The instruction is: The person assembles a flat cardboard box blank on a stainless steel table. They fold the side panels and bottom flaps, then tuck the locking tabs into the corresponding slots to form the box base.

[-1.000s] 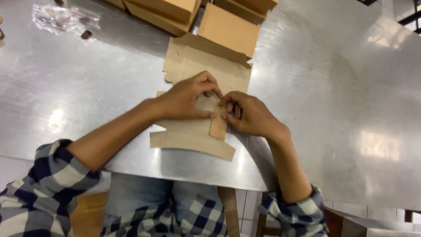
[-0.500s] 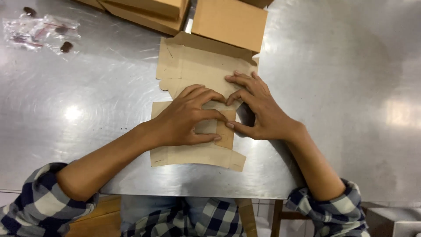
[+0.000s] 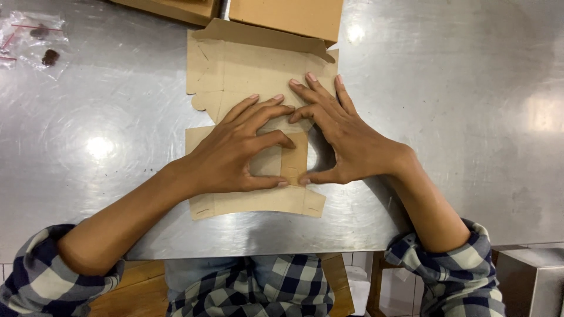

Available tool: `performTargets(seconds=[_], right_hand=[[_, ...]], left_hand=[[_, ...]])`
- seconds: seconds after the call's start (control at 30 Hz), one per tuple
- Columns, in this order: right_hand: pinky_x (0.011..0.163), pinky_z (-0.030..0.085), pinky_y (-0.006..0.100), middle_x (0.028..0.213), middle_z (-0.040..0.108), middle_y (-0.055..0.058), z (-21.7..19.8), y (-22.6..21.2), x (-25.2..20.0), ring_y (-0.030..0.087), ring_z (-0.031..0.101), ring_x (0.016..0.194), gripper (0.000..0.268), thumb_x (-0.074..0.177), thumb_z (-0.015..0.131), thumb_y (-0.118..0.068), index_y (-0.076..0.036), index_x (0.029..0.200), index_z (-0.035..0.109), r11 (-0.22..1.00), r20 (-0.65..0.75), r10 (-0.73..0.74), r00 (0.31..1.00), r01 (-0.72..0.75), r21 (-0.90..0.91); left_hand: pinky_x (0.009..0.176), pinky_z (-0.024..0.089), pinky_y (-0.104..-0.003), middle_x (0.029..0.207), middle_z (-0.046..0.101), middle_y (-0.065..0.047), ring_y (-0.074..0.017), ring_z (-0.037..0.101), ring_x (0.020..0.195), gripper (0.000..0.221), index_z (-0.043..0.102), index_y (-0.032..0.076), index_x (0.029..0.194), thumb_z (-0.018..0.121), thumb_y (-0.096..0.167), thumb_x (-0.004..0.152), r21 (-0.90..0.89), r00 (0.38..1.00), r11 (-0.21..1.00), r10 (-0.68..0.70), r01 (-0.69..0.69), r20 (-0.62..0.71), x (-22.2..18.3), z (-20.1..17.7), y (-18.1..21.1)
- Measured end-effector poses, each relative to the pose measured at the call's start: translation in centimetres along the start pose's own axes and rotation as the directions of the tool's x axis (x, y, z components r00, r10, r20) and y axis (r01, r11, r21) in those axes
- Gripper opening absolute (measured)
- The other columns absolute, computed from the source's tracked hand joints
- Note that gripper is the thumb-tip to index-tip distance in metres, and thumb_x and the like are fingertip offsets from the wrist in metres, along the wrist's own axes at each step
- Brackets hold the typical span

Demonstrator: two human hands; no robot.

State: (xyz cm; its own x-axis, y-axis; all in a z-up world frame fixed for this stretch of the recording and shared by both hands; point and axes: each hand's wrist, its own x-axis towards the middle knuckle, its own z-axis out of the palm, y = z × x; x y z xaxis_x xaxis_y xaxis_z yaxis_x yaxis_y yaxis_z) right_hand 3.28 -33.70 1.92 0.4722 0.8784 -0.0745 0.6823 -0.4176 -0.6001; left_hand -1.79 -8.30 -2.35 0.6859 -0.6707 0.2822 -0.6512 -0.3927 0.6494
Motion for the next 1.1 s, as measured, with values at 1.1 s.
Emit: performTargets(seconds=[1.1], right_hand=[[0.129,-0.006,0.059,0.171,0.024,0.018,0.2,0.5,-0.2,0.039,0.009,0.163,0.050,0.100,0.068,-0.034,-0.013,0.139,0.044,0.995,-0.071,0.022,0.997,-0.015,0.099]], left_hand=[[0.126,0.018,-0.059,0.152,0.046,-0.022,-0.0418,0.034,0.152,0.051,0.064,0.015,0.121,0.076,0.053,0.090,0.033,1.000,0.999,0.002,-0.003,0.018,0.2,0.0,0.1]])
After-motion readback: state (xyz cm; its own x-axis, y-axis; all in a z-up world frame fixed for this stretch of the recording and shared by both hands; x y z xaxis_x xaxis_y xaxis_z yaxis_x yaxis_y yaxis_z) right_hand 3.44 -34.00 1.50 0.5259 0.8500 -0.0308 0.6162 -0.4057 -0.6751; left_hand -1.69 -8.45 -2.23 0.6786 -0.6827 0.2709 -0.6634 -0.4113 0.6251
